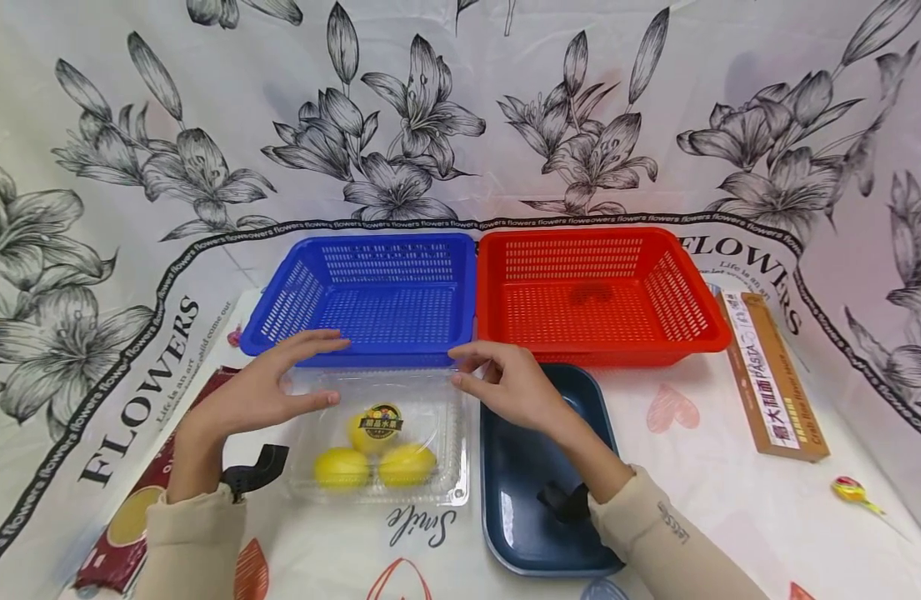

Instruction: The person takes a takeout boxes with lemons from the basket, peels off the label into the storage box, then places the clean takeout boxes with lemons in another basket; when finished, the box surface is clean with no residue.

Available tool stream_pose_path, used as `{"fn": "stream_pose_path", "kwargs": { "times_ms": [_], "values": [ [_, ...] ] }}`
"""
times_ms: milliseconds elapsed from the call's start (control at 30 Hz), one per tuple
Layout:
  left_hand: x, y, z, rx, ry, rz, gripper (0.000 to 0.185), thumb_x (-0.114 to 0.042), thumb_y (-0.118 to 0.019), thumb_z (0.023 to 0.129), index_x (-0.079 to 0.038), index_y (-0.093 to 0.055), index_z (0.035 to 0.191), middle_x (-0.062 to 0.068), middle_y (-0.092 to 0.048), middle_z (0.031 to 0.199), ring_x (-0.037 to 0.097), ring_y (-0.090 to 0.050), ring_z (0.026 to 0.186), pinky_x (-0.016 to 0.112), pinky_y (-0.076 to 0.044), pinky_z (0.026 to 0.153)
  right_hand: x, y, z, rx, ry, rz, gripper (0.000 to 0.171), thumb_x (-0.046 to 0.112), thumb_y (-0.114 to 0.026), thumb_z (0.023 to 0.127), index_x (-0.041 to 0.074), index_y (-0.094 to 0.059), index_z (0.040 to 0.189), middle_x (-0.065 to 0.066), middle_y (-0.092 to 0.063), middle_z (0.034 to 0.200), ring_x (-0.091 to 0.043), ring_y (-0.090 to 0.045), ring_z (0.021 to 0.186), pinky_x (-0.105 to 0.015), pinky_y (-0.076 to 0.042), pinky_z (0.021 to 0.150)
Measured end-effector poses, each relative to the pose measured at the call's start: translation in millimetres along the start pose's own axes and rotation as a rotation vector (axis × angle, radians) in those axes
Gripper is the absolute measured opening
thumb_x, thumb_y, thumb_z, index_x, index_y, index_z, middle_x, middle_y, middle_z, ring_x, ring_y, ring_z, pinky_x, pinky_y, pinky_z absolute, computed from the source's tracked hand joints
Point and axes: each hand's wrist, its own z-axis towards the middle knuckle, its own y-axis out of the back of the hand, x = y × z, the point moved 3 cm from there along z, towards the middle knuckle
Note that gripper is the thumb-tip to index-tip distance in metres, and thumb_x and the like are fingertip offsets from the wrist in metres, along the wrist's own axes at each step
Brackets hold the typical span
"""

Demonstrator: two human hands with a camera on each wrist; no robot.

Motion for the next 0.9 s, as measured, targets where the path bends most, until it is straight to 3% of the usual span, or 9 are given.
{"fn": "stream_pose_path", "kwargs": {
  "times_ms": [133,233,400,633,767,900],
  "values": [
    [-5.3,-6.8,-4.1,0.063,-0.036,-0.004,0.064,-0.042,-0.078,0.088,-0.024,-0.057,0.145,0.004,-0.050,0.153,0.035,-0.044,0.144,0.065,-0.041,0.110,-4,1,0,0.012,0.001,-0.005,0.027,0.022,-0.071,0.096,0.020,-0.072,0.124,-0.002,-0.071,0.101,-0.021,-0.061,0.078,-0.025,-0.054,0.065],
    [-3.3,-13.1,-3.8,0.105,-0.041,0.010,0.059,-0.041,-0.079,0.087,-0.028,-0.060,0.142,0.000,-0.055,0.149,0.033,-0.048,0.141,0.063,-0.045,0.107,-5,1,1,0.015,0.009,-0.003,0.027,0.022,-0.071,0.096,0.021,-0.072,0.123,0.000,-0.071,0.100,-0.021,-0.062,0.078,-0.025,-0.055,0.065],
    [3.7,-22.9,0.6,0.180,-0.064,0.004,0.061,-0.038,-0.081,0.086,-0.023,-0.061,0.142,0.005,-0.049,0.157,0.038,-0.038,0.148,0.067,-0.039,0.111,-2,-4,6,0.026,0.067,-0.001,0.031,0.020,-0.074,0.094,0.017,-0.072,0.125,0.000,-0.073,0.104,-0.017,-0.063,0.078,-0.025,-0.054,0.064],
    [10.5,-28.7,4.5,0.233,-0.074,-0.005,0.065,-0.031,-0.086,0.082,-0.021,-0.062,0.142,0.008,-0.040,0.163,0.041,-0.030,0.152,0.070,-0.031,0.115,8,-21,17,0.098,0.173,-0.046,0.038,0.023,-0.079,0.090,0.014,-0.072,0.126,-0.009,-0.073,0.118,-0.023,-0.065,0.098,-0.038,-0.057,0.084],
    [13.9,-30.5,5.6,0.244,-0.072,-0.020,0.068,-0.029,-0.087,0.080,-0.022,-0.061,0.142,0.009,-0.038,0.164,0.042,-0.029,0.153,0.071,-0.030,0.115,12,-31,25,0.163,0.202,-0.092,0.038,0.027,-0.079,0.089,0.014,-0.073,0.125,-0.009,-0.072,0.120,-0.030,-0.061,0.110,-0.048,-0.054,0.093],
    [16.5,-31.8,7.0,0.252,-0.058,-0.029,0.069,-0.031,-0.088,0.079,-0.025,-0.061,0.142,0.008,-0.038,0.164,0.043,-0.028,0.153,0.072,-0.030,0.114,17,-40,33,0.231,0.224,-0.126,0.039,0.028,-0.080,0.089,0.012,-0.073,0.124,-0.008,-0.072,0.121,-0.028,-0.058,0.117,-0.054,-0.050,0.099]
  ]
}}
